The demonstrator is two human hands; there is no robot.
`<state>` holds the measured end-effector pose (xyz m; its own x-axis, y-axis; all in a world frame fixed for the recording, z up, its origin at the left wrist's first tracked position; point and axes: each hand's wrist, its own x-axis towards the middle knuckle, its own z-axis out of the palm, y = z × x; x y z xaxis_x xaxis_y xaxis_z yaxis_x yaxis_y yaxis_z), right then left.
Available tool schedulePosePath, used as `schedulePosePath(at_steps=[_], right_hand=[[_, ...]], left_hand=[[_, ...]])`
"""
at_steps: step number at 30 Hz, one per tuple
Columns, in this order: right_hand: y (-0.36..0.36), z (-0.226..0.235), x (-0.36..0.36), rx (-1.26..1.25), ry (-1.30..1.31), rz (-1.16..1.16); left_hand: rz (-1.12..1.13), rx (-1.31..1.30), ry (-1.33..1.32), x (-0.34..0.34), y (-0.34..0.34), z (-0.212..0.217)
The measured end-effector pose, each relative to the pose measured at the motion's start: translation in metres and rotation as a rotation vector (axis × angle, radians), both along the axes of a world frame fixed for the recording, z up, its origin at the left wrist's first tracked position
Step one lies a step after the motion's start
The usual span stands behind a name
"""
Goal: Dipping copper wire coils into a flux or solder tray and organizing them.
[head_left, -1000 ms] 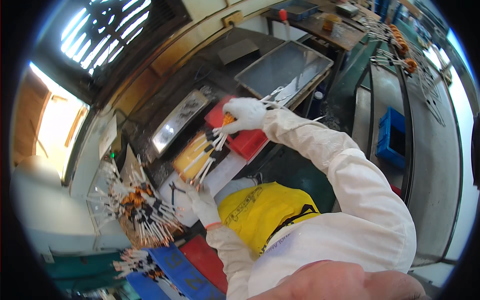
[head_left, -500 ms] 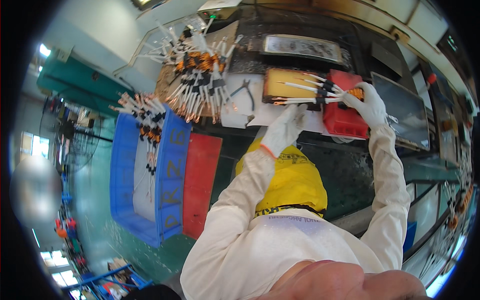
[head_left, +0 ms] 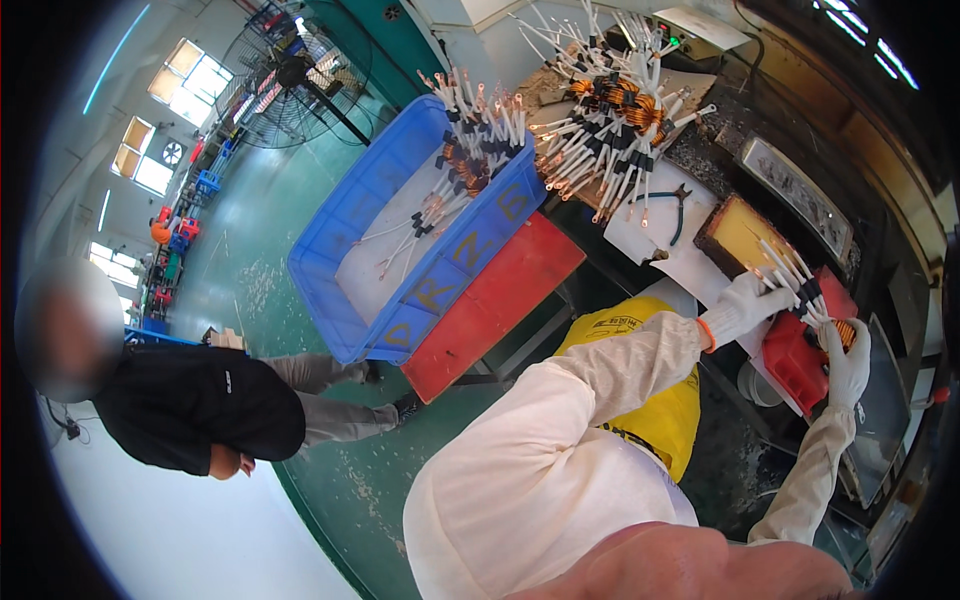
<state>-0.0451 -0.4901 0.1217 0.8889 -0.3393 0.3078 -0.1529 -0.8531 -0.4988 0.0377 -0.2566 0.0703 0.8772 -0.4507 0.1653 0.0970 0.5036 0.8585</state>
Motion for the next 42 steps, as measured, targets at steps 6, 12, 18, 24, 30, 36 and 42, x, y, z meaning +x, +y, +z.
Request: schedulePosePath(at_steps=[6, 12, 18, 24, 30, 36, 42], right_hand=[[0.000, 0.004, -0.011, 0.027, 0.020, -0.038], [0.020, 0.022, 0.001, 0.131, 0.113, -0.072], [0.015, 0.023, -0.006, 0.030, 0.065, -0.080], [0.014, 0.023, -0.005, -0.008, 0.065, -0.080], [0.012, 0.023, -0.006, 0.019, 0.086, -0.063], [0.006, 0.026, -0.012, -0.055, 0.107, 0.046], [-0.004, 0.028, -0.017, -0.034, 0.129, 0.138]], left_hand=[[-0.140, -0.106, 0.347, 0.001, 0.011, 0.001], [-0.220, 0.234, 0.397, -0.018, 0.041, -0.012], [-0.463, 0.459, 0.101, -0.035, 0.025, -0.006], [-0.250, 0.908, -0.670, -0.051, 0.014, 0.024], [0.537, 0.816, -1.470, -0.031, -0.024, 0.033], [0.547, 1.076, -1.626, 0.008, -0.043, -0.003], [0.513, 1.136, -1.591, 0.010, -0.048, -0.006]])
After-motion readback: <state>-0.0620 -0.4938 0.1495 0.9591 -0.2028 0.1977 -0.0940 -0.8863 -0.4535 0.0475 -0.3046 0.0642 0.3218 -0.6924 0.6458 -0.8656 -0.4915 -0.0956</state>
